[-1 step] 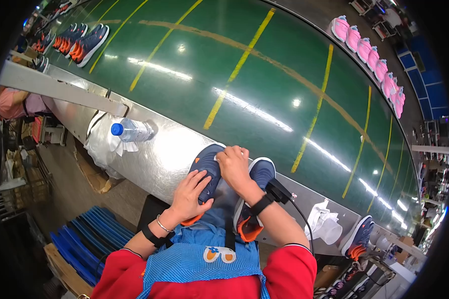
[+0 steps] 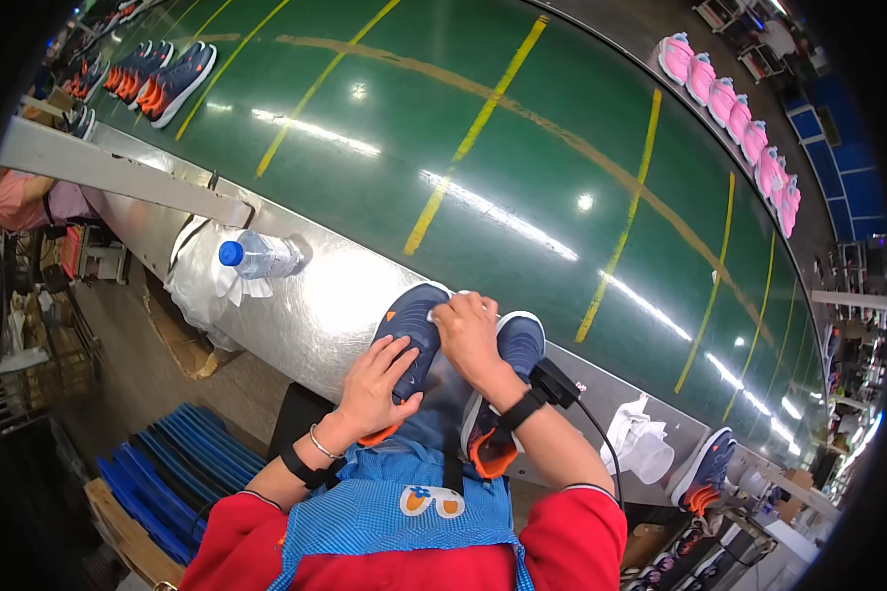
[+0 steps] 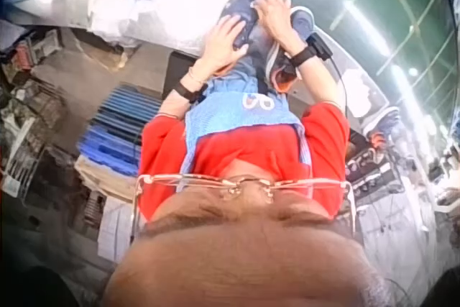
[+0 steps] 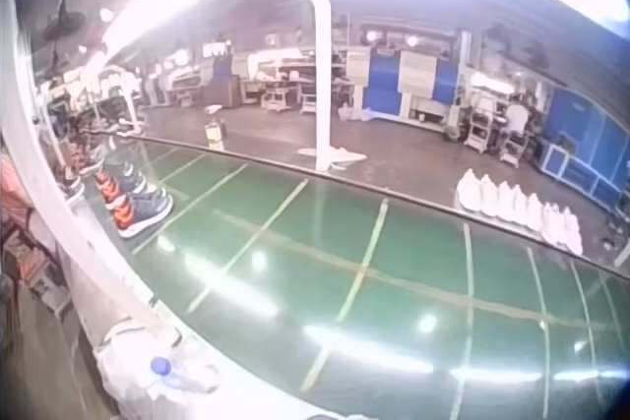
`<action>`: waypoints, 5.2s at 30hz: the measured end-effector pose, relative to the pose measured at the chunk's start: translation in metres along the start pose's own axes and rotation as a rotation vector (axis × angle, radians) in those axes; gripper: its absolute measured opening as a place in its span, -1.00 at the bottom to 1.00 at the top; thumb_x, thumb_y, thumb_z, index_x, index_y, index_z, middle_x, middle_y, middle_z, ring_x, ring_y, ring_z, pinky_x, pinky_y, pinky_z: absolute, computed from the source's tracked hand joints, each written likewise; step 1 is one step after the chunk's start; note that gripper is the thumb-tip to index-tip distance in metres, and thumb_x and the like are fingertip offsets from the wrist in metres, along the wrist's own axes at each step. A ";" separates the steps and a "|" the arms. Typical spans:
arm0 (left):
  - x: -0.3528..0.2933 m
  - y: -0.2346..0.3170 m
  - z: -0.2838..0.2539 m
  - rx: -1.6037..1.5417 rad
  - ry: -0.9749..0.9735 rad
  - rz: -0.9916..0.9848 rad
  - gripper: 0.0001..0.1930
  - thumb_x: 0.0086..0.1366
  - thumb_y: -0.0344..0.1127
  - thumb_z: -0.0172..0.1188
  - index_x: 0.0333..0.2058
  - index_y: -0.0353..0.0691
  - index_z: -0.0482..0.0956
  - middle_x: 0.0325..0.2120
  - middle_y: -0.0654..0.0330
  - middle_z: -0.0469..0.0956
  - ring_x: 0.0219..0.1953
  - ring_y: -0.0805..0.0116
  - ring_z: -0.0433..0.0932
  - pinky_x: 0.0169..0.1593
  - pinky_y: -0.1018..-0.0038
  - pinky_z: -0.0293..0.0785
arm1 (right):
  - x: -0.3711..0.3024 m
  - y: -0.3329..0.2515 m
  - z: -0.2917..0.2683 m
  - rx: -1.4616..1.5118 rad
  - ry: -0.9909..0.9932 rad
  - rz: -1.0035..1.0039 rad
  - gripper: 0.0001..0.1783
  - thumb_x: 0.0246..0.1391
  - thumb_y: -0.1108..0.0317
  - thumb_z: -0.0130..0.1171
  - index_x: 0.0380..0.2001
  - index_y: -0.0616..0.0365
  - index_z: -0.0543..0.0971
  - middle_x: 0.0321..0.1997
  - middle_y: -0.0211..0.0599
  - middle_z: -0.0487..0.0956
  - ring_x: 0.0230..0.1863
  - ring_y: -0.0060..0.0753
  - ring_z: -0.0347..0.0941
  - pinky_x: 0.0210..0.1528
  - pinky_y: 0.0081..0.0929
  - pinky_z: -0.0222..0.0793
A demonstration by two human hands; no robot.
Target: Inspecting and cleaning finished shoes on a manufacturing line conveyor belt.
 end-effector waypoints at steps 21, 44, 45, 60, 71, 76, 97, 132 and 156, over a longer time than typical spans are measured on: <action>0.004 -0.005 0.001 -0.014 -0.016 -0.040 -0.44 -0.18 -0.22 0.27 -0.10 -0.21 0.44 -0.02 0.12 0.35 0.06 0.08 0.29 0.03 0.23 0.30 | 0.007 -0.010 -0.011 0.045 0.164 -0.187 -0.90 -0.24 0.47 0.15 -0.52 0.13 0.51 -0.35 -0.26 0.38 -0.18 -0.16 0.27 -0.07 -0.23 0.09; 0.009 0.000 0.002 0.023 -0.029 -0.013 -0.46 -0.20 -0.25 0.28 -0.14 -0.23 0.46 -0.04 0.09 0.36 0.03 0.04 0.29 0.01 0.22 0.30 | 0.018 -0.008 0.003 -0.043 0.162 -0.125 -0.95 -0.22 0.41 0.13 -0.59 0.12 0.54 -0.44 -0.31 0.38 -0.22 -0.26 0.28 -0.05 -0.24 0.06; 0.009 0.000 0.003 0.017 -0.035 -0.012 -0.46 -0.20 -0.25 0.27 -0.13 -0.23 0.46 -0.04 0.09 0.35 0.04 0.04 0.29 0.01 0.23 0.30 | 0.019 -0.006 0.004 -0.043 0.163 -0.111 -0.95 -0.22 0.41 0.13 -0.59 0.12 0.54 -0.44 -0.31 0.38 -0.22 -0.26 0.28 -0.05 -0.24 0.06; 0.004 0.012 0.005 0.053 -0.027 0.072 -0.42 -0.19 -0.42 0.24 -0.07 -0.27 0.38 -0.01 0.02 0.31 0.03 -0.01 0.30 0.09 0.25 0.25 | -0.281 0.133 -0.209 0.666 0.770 0.703 -0.93 0.09 0.45 0.04 -0.34 0.19 0.42 -0.39 -0.48 0.42 -0.38 -0.70 0.25 -0.32 -0.71 0.19; 0.005 0.018 0.012 0.116 -0.111 0.073 -0.44 -0.17 -0.38 0.25 -0.08 -0.26 0.37 -0.02 0.01 0.29 0.04 0.01 0.27 0.11 0.25 0.21 | -0.375 0.210 -0.116 -0.227 0.263 0.942 -0.55 -0.17 0.45 0.19 -0.10 0.11 0.41 0.03 0.08 0.29 0.05 0.05 0.20 0.07 -0.19 0.13; 0.005 0.020 0.007 0.106 -0.102 0.100 -0.42 -0.15 -0.30 0.27 -0.07 -0.26 0.37 -0.01 0.03 0.28 0.04 0.02 0.26 0.11 0.25 0.22 | -0.356 0.175 -0.145 -0.291 0.428 0.847 -0.51 -0.22 0.46 0.23 -0.10 0.11 0.42 0.02 0.03 0.28 0.07 0.03 0.18 0.11 -0.19 0.09; -0.047 -0.064 0.059 -1.248 -0.207 -0.877 -0.47 0.04 -0.62 -0.08 0.08 -0.36 0.21 -0.03 0.07 0.37 -0.03 0.26 0.40 0.04 0.41 0.33 | -0.229 0.084 0.020 1.422 0.199 0.918 -0.53 -0.14 0.61 -0.13 -0.06 0.25 0.38 -0.09 -0.28 0.47 -0.08 -0.33 0.42 -0.01 -0.43 0.30; 0.014 0.022 -0.019 -0.277 0.000 0.026 -0.18 -0.20 -0.49 0.27 0.12 -0.31 0.12 -0.06 -0.07 0.26 0.00 0.06 0.27 0.02 0.34 0.23 | -0.224 0.084 -0.069 0.601 0.548 0.524 -0.27 -0.26 0.50 0.20 0.09 0.19 0.21 -0.03 -0.08 0.23 0.06 -0.10 0.19 0.12 -0.34 0.10; -0.003 0.042 -0.024 0.240 0.159 0.066 -0.07 -0.25 -0.33 0.35 0.13 -0.37 0.05 -0.11 -0.09 0.19 -0.03 -0.05 0.19 0.04 0.17 0.10 | -0.223 0.064 -0.082 0.176 0.586 0.538 -0.17 -0.35 0.37 0.34 0.07 0.21 0.20 -0.10 -0.03 0.23 -0.03 -0.01 0.15 0.02 -0.22 0.07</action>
Point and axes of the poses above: each hand's wrist, its own x-axis towards the middle knuckle, its own z-axis out of the palm, y = z × x, the point moved 9 cm from there along x, towards the middle knuckle
